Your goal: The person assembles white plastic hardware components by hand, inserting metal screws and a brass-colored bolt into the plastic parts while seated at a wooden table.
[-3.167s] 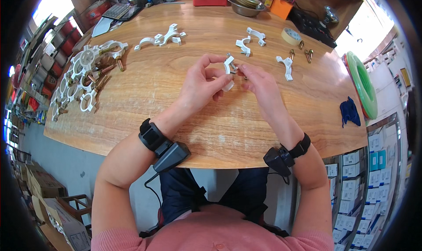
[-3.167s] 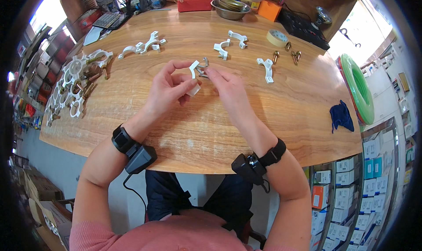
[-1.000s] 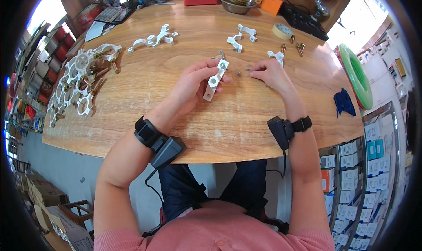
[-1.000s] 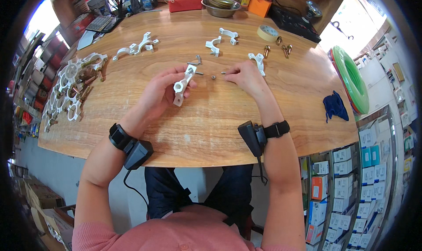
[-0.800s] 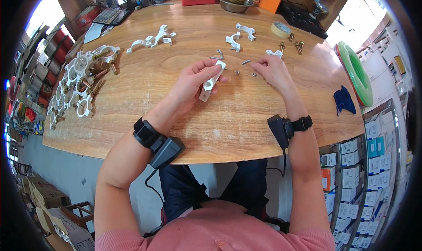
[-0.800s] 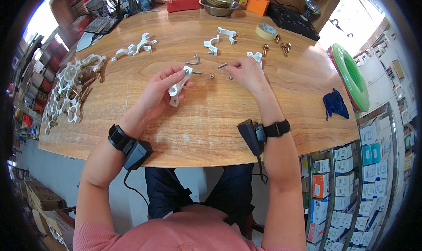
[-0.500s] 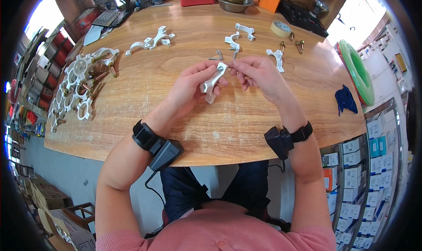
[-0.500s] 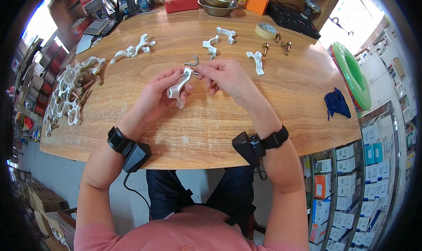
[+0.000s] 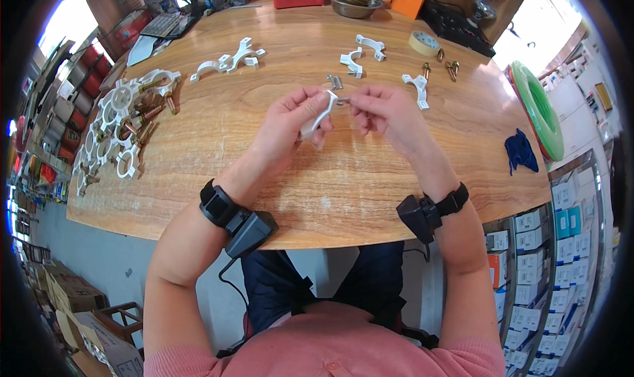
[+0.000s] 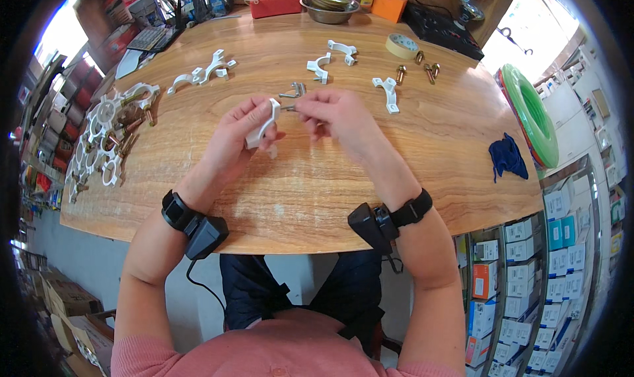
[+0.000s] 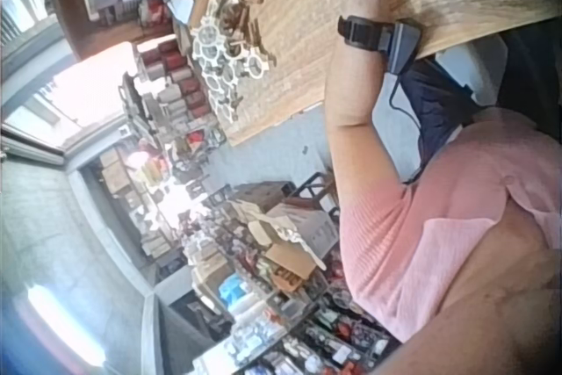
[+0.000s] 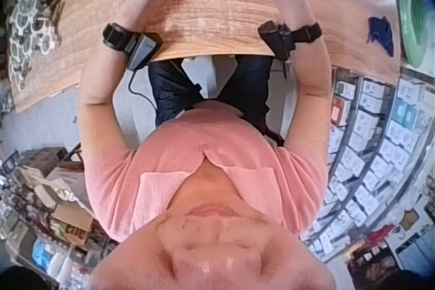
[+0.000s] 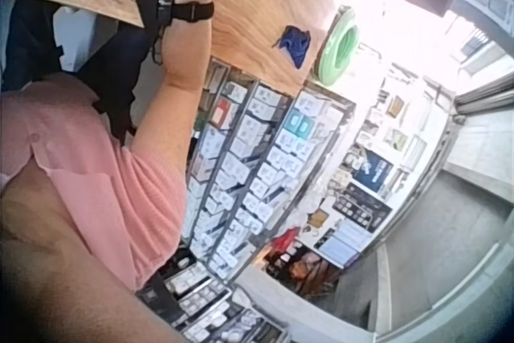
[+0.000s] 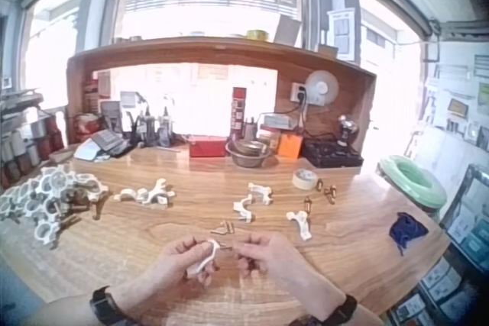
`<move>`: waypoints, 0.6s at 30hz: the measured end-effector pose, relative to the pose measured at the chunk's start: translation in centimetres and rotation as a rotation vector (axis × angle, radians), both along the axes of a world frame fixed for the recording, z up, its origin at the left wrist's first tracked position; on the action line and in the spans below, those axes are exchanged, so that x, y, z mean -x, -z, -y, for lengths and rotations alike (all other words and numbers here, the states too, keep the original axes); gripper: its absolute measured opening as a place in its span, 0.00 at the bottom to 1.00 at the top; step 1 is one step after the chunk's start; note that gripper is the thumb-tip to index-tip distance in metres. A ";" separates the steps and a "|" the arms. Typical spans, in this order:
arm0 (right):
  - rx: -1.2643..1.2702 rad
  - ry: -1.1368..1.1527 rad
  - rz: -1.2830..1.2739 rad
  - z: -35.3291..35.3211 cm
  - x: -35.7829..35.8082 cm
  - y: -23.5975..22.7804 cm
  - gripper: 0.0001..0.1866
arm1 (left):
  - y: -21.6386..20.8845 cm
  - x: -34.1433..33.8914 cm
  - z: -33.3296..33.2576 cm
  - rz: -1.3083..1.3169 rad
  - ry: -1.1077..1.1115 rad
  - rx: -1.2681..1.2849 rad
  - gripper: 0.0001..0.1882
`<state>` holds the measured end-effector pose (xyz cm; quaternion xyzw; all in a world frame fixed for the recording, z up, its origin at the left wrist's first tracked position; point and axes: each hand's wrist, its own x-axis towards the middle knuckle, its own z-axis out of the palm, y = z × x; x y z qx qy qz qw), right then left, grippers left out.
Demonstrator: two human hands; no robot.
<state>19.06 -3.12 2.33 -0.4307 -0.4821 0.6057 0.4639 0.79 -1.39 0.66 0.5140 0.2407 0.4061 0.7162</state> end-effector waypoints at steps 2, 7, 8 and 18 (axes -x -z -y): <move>-0.081 0.113 0.230 -0.8 -1.6 -0.2 0.10 | -0.5 0.2 0.1 0.062 -0.064 0.081 0.11; -0.310 0.400 0.987 -2.2 -3.7 0.9 0.12 | -0.4 0.7 -0.6 0.046 -0.138 0.024 0.16; -0.244 0.404 1.037 -2.4 -3.9 1.1 0.12 | -0.4 0.7 -0.7 0.078 -0.123 0.042 0.18; -0.330 0.335 1.088 -2.6 -5.3 2.4 0.14 | -0.4 0.6 -1.2 0.193 -0.095 0.174 0.21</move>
